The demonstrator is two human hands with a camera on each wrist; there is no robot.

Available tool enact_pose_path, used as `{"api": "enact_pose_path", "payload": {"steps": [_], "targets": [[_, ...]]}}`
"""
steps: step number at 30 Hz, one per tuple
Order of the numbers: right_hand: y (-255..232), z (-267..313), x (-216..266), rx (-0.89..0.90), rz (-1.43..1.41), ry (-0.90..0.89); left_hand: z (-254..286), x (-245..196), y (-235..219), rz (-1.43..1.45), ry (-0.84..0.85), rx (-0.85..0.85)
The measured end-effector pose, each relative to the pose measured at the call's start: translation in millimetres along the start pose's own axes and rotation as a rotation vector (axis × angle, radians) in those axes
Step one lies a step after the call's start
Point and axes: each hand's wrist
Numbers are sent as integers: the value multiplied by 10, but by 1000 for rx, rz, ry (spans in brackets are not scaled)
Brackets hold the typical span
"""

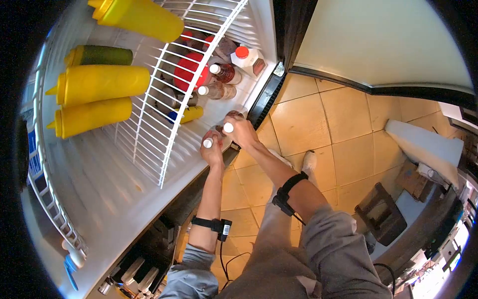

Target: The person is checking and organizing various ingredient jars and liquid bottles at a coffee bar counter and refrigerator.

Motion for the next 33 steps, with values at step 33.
{"api": "enact_pose_path", "payload": {"steps": [33], "targets": [[1042, -1041, 273, 42, 53, -218, 116, 198, -91, -135, 225, 68]]}}
Point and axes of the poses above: each hand's wrist, its own z-axis away from the middle knuckle, its own y-axis out of the palm, x = y × z
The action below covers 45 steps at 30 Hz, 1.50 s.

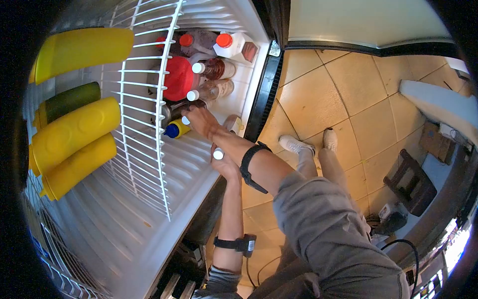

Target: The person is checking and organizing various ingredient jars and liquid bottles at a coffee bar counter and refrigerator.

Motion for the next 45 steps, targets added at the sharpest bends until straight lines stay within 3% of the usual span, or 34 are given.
{"api": "enact_pose_path", "payload": {"steps": [2, 4, 10, 13, 17, 21, 23, 25, 30, 36, 39, 45], "targets": [[-2, -34, 46, -13, -1, -2, -38, 109, -19, 11, 23, 23], [-48, -70, 145, -9, -116, 111, -53, 143, -45, 22, 46, 45], [-59, -232, 227, -22, -215, 123, -86, 168, -72, 72, 24, 57], [-20, -252, 192, -47, -162, 7, -94, 178, -67, 27, 5, 60], [-314, 11, 187, -40, -181, 95, -125, 4, 11, 99, -65, -39], [-745, 492, -90, 263, -42, 319, -233, -116, 93, 254, -207, -146], [-872, 826, -451, 285, -20, 171, -288, -156, 107, 241, -228, -170], [-1147, 1212, -666, 352, 2, 238, -306, -188, 184, 268, -242, -234], [-1922, 2148, -1094, 367, 64, 332, -448, -142, 304, 279, -192, -332], [-2417, 3119, -1563, 204, -34, 469, -884, 137, 334, 346, -64, -368], [-2668, 3533, -1694, 285, 107, 611, -1149, 136, 310, 268, -28, -381], [-3114, 4155, -1908, 240, 124, 777, -1461, 45, 273, 210, -66, -476]]}}
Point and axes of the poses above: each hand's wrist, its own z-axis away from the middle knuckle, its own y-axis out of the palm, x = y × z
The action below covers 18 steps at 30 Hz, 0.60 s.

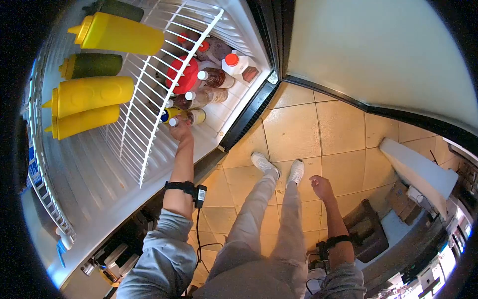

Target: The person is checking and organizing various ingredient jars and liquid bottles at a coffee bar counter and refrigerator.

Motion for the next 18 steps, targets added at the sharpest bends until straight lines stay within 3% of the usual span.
{"api": "enact_pose_path", "payload": {"steps": [2, 4, 5, 7, 11, 13, 14, 15, 16, 17, 18], "targets": [[-46, 35, -208, -37, 37, -43, -30, -25, -46, 102, -11, 52], [-129, 45, -214, -80, 73, -87, -190, 59, -91, 853, -283, 24], [-199, 58, -175, -67, -20, 3, -179, 63, -93, 856, -284, 25], [-287, 58, -152, -55, -110, 89, -69, -52, -135, 121, 11, 10], [-527, 28, -59, -150, -123, 19, -37, -22, -210, 107, 28, 36], [-667, -12, -126, -169, -133, 9, 19, 67, -210, 191, 135, 8], [-776, -41, -164, -274, -171, -63, 42, 106, -230, 198, 132, 3], [-882, -68, -223, -379, -211, -137, 114, 79, -249, -137, 346, -41], [-1057, -34, -187, -551, -223, -101, 209, 44, -279, -476, 554, -86], [-1296, 34, -97, -725, -238, -65, 572, -354, -287, -265, 431, -4], [-1590, 123, 39, -900, -307, -56, 772, -290, -285, -327, 507, -37]]}}
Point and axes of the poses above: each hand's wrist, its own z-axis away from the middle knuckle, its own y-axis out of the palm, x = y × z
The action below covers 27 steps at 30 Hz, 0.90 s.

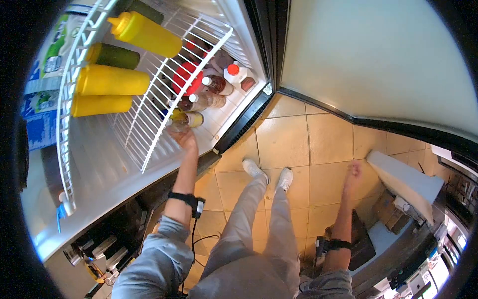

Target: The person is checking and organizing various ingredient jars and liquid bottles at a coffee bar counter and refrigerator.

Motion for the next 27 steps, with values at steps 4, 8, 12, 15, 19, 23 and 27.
{"api": "enact_pose_path", "payload": {"steps": [4, 8, 12, 15, 19, 23, 27], "targets": [[-983, -823, 938, -569, -304, -171, 698, -551, -500, 169, -126, 507], [-1871, -1287, 2360, -650, -492, -358, 1258, -777, -1160, 491, -330, 1112], [-2286, -1516, 3023, -448, -897, -437, 1490, -896, -1771, 496, -436, 1326], [-2454, -1624, 3048, -411, -954, -382, 1535, -806, -2156, 522, -539, 1299], [-2530, -1667, 3001, -352, -988, -345, 1471, -741, -2541, 511, -477, 1195], [-2577, -1549, 2834, -315, -1015, -353, 1339, -917, -2845, 478, -398, 1132], [-2740, -1192, 2493, -162, -1066, -307, 1250, -1187, -3079, 507, -301, 1150]]}}
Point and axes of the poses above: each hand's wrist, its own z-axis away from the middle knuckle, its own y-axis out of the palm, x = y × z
